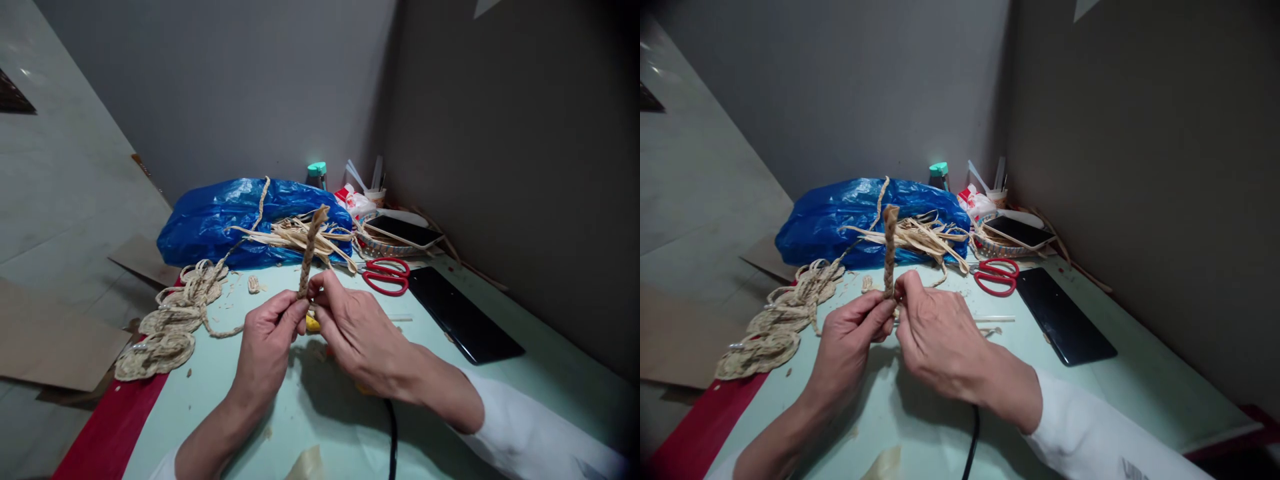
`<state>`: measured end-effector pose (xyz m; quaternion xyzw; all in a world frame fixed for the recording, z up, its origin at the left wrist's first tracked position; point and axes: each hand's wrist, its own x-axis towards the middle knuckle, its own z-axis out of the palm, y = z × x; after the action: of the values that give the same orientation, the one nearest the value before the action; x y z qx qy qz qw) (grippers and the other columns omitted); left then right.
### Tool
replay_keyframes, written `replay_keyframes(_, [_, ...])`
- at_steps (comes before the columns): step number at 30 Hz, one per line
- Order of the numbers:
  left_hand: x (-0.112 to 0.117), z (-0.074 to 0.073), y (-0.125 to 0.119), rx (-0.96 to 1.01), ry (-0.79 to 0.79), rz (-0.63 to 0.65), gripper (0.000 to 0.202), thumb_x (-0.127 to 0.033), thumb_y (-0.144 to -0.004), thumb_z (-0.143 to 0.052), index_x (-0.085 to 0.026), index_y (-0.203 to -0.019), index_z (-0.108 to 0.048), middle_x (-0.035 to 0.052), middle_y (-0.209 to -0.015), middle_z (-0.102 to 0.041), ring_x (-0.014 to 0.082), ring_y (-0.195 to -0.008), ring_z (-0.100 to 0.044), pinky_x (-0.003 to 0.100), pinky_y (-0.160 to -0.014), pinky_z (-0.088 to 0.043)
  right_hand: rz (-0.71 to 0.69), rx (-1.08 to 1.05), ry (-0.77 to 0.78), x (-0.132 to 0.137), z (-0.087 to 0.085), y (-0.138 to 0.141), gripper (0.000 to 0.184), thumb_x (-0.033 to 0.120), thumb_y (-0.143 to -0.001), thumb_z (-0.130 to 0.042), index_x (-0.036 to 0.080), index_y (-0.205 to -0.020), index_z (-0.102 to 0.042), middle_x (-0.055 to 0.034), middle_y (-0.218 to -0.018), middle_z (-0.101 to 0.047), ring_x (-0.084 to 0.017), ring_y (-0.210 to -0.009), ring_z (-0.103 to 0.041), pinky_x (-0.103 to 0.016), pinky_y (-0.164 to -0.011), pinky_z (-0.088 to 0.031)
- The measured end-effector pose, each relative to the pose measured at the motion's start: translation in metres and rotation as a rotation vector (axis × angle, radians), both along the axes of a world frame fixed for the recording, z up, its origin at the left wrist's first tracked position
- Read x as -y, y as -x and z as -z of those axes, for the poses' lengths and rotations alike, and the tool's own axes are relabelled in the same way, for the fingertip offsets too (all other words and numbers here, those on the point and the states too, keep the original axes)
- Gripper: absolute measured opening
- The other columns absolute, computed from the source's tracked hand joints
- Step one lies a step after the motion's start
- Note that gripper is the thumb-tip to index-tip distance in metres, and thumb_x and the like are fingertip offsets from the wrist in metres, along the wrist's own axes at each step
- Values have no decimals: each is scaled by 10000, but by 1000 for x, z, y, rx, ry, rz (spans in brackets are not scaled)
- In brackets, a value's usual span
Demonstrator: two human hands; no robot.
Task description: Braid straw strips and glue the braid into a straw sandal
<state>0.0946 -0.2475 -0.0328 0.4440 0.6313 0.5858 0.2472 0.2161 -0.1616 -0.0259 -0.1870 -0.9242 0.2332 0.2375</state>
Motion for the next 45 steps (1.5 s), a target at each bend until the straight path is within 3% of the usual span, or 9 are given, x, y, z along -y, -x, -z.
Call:
replay_keyframes(11, [-12, 10, 7, 41, -10, -222, 227, -273, -784, -662, -165, -584, -663, -37, -535, -531, 98, -551, -442, 216, -551, -367, 26, -68, -635, -1, 19, 1, 180, 7, -803, -453, 178, -815, -507, -1, -617, -523, -169, -524, -464, -313, -487, -268])
replay_keyframes(16, [-14, 18, 3, 373, -6, -167, 141, -281, -714, -741, -152, -764, -769, 7, -672, -678, 120, -664, -568, 207, -642, -431, -1, -37, -744, 20, 27, 9, 174, 13, -801, -445, 116, -878, -561, -41, -698, -582, -183, -569, -530, -313, -494, -375])
replay_keyframes(22, [-11, 17, 2, 772, 78, -42, 163, -246, -673, -772, -103, -708, -701, 34, -592, -655, 100, -545, -580, 182, -557, -429, 12, 112, -847, 36, 37, 15, 213, 17, -756, -472, 73, -891, -627, -88, -684, -622, -232, -557, -575, -341, -445, -378])
replay_keyframes(26, [-9, 11, 6, 752, 59, -5, 191, -270, -702, -770, -112, -707, -663, -28, -527, -547, 54, -463, -477, 152, -474, -346, -207, 4, -368, 23, 15, 5, 159, 276, -843, -553, 156, -754, -605, -45, -645, -627, -179, -538, -547, -310, -483, -390])
replay_keyframes(28, [-7, 9, 7, 732, 48, 41, 199, -292, -739, -749, -117, -722, -657, -42, -526, -506, 43, -458, -431, 149, -465, -316, -124, -122, -24, 8, -1, 0, 318, 335, -924, -489, 180, -656, -558, 16, -530, -531, -107, -449, -443, -255, -462, -349])
replay_keyframes(31, [-3, 8, 4, 684, 91, 119, 219, -311, -781, -718, -119, -703, -647, -47, -524, -468, 39, -468, -388, 151, -470, -289, 130, -254, 199, -13, -14, -2, 226, 409, -884, -613, 184, -871, -620, 43, -598, -550, -101, -520, -461, -243, -524, -345])
replay_keyframes(38, [-1, 9, -5, 357, 201, 254, 277, -348, -859, -636, -139, -681, -602, -2, -646, -564, 88, -582, -462, 206, -566, -347, -52, -376, 742, -23, 6, 7, 334, 360, -900, -568, 174, -630, -503, 47, -594, -443, -95, -565, -421, -243, -539, -332])
replay_keyframes(41, [0, 6, -9, 376, 188, 248, 174, -339, -884, -604, -168, -859, -626, -12, -682, -569, 107, -640, -507, 218, -625, -394, -25, -465, 892, -22, 10, 8, 350, 397, -868, -606, 170, -619, -508, 50, -585, -442, -92, -551, -417, -243, -536, -336])
replay_keyframes(45, [2, 3, -13, 460, 166, 224, 219, -345, -889, -603, -208, -1057, -569, -28, -673, -582, 107, -608, -527, 214, -594, -402, 6, -504, 828, -23, 8, 8, 297, 352, -859, -615, 161, -638, -564, 34, -619, -510, -100, -604, -456, -240, -588, -362])
